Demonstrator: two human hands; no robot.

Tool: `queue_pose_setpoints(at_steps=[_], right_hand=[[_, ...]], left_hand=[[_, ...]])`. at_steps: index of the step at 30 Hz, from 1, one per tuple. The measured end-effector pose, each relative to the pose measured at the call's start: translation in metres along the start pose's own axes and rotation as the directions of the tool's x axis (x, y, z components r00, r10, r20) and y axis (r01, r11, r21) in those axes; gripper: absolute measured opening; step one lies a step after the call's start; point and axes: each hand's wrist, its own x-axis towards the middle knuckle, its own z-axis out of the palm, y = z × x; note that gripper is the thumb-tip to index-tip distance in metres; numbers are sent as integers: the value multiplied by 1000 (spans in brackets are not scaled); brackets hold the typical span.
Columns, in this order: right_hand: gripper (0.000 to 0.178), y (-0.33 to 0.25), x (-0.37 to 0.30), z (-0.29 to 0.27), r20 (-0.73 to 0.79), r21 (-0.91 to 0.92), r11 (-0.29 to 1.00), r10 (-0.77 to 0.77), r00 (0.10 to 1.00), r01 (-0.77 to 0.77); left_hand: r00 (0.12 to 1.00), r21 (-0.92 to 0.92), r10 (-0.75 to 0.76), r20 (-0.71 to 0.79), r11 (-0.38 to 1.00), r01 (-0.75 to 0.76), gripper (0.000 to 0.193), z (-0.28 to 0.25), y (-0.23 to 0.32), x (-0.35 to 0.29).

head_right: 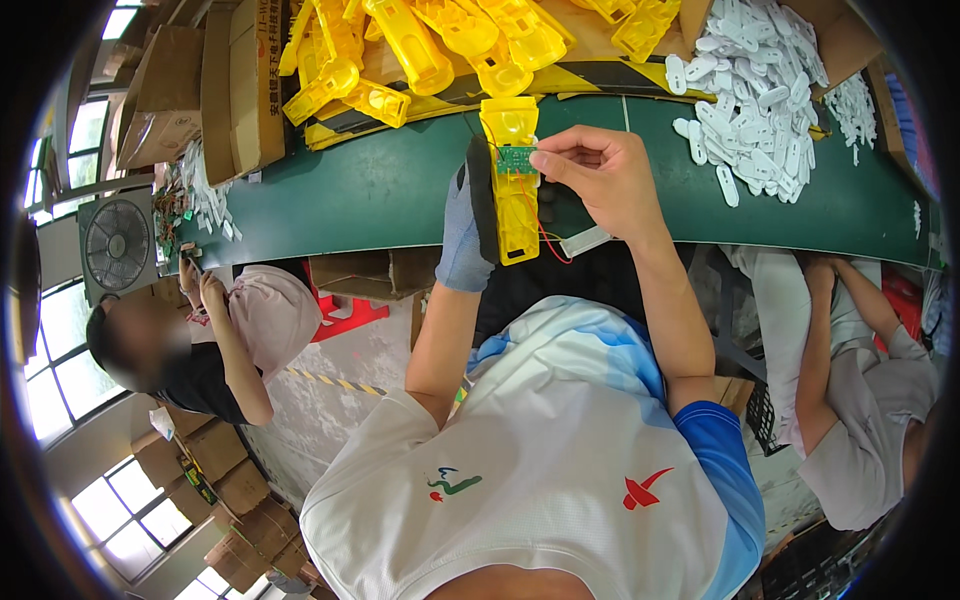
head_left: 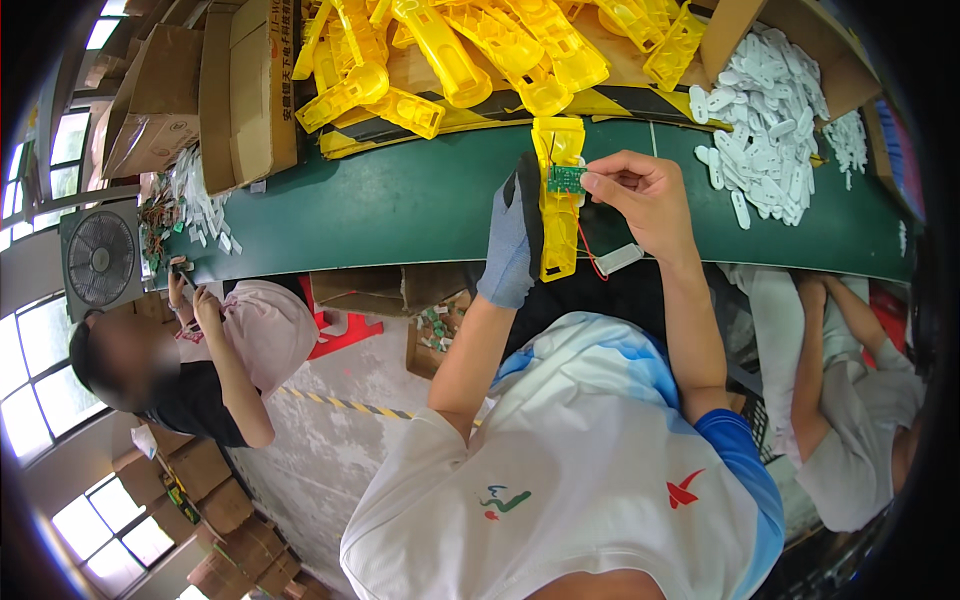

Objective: The person assembles small electronic components by hand, inserting circuit boards and wires into yellow and white plastic housings.

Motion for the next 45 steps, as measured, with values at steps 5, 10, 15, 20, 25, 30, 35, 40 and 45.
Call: queue_pose_setpoints(at_steps=[5,10,15,20,25,30,35,40,45], right_hand=[[15,-3,-2,1,-54,-21,1000,15,998,-16],[18,2,0,9,-115,-23,999,-42,992,39],[11,6,-1,20,-151,70,997,-20,988,31],[12,-4,-6,32,-172,-371,868,-414,894,331],[24,-36,-7,13,185,-656,588,-483,856,473],[31,-49,3,8,373,-736,460,-338,864,497],[27,-54,8,10,448,-809,305,-234,863,503],[28,-59,11,4,284,-630,698,-202,937,341],[28,-49,17,8,217,-498,829,-166,962,256]], left_hand=[[999,74,34,11,997,-35,45,2,4,-2],[997,74,75,33,994,-78,40,-2,-5,-1],[998,-8,60,5,998,-60,36,-10,-14,-1],[986,-7,165,-28,986,-165,36,-11,-19,-6],[980,87,199,-2,976,-198,37,-1,-14,-8],[987,168,160,-4,973,-157,39,-2,-17,-4],[986,47,154,-67,987,-151,37,-1,-20,-5],[994,40,103,-28,994,-102,36,-7,-15,-1],[996,-48,73,-46,996,-75,37,-8,-14,2]])
